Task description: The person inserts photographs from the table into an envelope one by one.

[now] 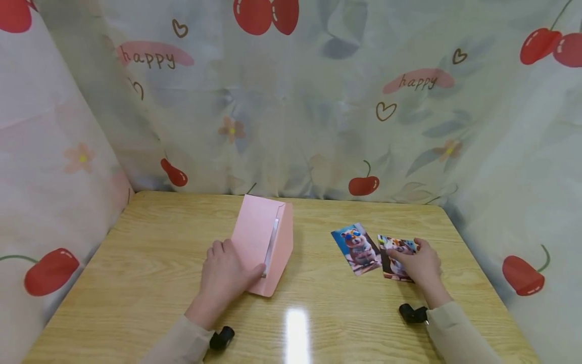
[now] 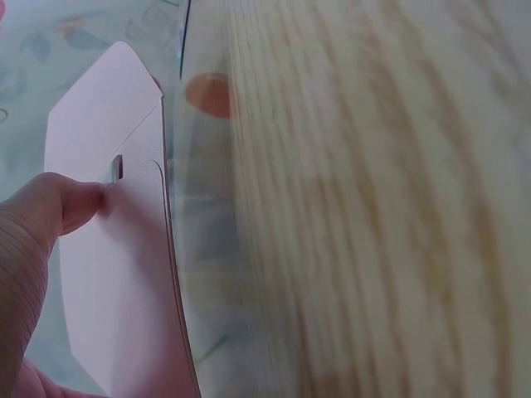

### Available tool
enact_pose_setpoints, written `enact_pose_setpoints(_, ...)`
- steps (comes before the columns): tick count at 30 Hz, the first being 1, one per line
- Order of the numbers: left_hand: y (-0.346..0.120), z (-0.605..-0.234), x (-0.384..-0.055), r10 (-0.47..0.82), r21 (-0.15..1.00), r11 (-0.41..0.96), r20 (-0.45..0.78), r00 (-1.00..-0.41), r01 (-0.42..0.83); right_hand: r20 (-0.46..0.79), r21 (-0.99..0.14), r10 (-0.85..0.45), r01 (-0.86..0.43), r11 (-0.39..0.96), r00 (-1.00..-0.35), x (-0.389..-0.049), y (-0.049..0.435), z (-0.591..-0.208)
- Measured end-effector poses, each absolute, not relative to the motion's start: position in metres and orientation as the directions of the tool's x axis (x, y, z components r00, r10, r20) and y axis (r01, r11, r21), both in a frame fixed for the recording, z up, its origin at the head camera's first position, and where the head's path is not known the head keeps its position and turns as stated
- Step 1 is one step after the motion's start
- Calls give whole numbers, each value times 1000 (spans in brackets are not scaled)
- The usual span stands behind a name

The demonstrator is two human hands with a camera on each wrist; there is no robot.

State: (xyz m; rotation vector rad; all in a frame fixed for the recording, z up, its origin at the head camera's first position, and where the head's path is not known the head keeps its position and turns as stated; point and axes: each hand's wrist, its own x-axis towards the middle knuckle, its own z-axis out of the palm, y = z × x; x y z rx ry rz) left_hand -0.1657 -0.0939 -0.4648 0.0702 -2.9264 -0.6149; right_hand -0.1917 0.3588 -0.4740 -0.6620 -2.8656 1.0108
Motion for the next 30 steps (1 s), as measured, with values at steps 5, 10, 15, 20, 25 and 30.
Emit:
enact_pose_setpoints(5,-93,-463,-166,-82,397,917,106,-991,-33,-130,-532,392,398,747,-911,-193,358,-474)
enact_pose_setpoints(10,-92,-463,-167,-80,393,919,115,-990,-29,-148,-494,386,406,769,-911,-194,355,-473)
enact_pose_setpoints(15,-92,-465,-168,-76,388,921,126,-989,-21,-209,-500,387,438,747,-898,-194,353,-468)
enact_pose_setpoints(20,-92,-465,-168,-78,389,921,112,-991,-29,-261,-496,397,475,727,-880,-193,353,-464)
enact_pose_setpoints(25,-91,-465,-168,-78,396,918,117,-990,-25,-256,-494,402,476,727,-879,-193,352,-464)
enact_pose_setpoints(30,-91,-467,-168,-74,398,917,126,-989,-18,-224,-507,397,454,733,-890,-192,353,-465)
